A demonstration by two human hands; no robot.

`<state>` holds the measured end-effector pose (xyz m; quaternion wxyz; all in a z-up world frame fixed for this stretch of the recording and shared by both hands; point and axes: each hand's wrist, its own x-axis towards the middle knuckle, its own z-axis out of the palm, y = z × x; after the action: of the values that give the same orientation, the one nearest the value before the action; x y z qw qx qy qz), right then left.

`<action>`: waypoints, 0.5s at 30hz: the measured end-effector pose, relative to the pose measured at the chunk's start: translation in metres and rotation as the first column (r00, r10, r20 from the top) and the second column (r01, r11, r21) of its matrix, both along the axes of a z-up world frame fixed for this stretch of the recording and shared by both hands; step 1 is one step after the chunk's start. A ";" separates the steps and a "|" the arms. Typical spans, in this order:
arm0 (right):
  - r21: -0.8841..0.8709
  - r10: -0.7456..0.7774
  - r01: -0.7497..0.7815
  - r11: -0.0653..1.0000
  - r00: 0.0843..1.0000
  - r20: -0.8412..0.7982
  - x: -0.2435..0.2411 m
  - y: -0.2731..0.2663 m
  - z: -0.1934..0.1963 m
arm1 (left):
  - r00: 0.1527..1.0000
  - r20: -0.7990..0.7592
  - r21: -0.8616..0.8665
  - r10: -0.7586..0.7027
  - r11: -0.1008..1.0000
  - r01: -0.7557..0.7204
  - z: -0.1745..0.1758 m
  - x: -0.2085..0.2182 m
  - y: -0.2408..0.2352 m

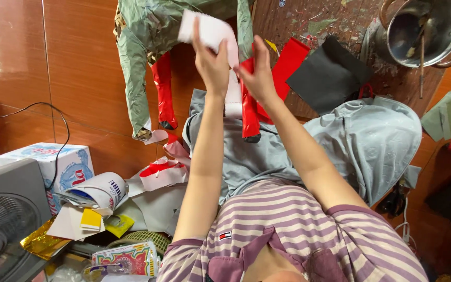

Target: The recorder is assembling and decorating a paper giraffe model by pasting strips of colored paper and fabric onto its frame.

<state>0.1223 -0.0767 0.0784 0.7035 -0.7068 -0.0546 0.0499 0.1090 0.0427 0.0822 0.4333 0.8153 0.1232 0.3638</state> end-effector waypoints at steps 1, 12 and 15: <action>-0.137 -0.061 0.109 0.985 0.948 0.312 0.000 0.000 0.000 | 0.981 -0.159 -0.332 -0.108 0.942 0.050 0.020 0.010 -0.007; 0.314 -0.066 0.271 0.910 0.842 -0.535 0.025 -0.021 -0.130 | 0.892 -0.242 -0.619 -0.381 0.769 0.161 -0.148 0.007 -0.009; 0.518 0.173 0.294 0.804 0.717 -0.675 0.033 -0.033 -0.154 | 0.794 -0.423 -0.628 -0.436 0.773 0.089 -0.084 0.003 -0.030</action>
<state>0.1558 -0.1098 -0.0751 0.8563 -0.3809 0.2248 0.2668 0.1119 0.0123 -0.0015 0.6545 0.7217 0.2255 -0.0070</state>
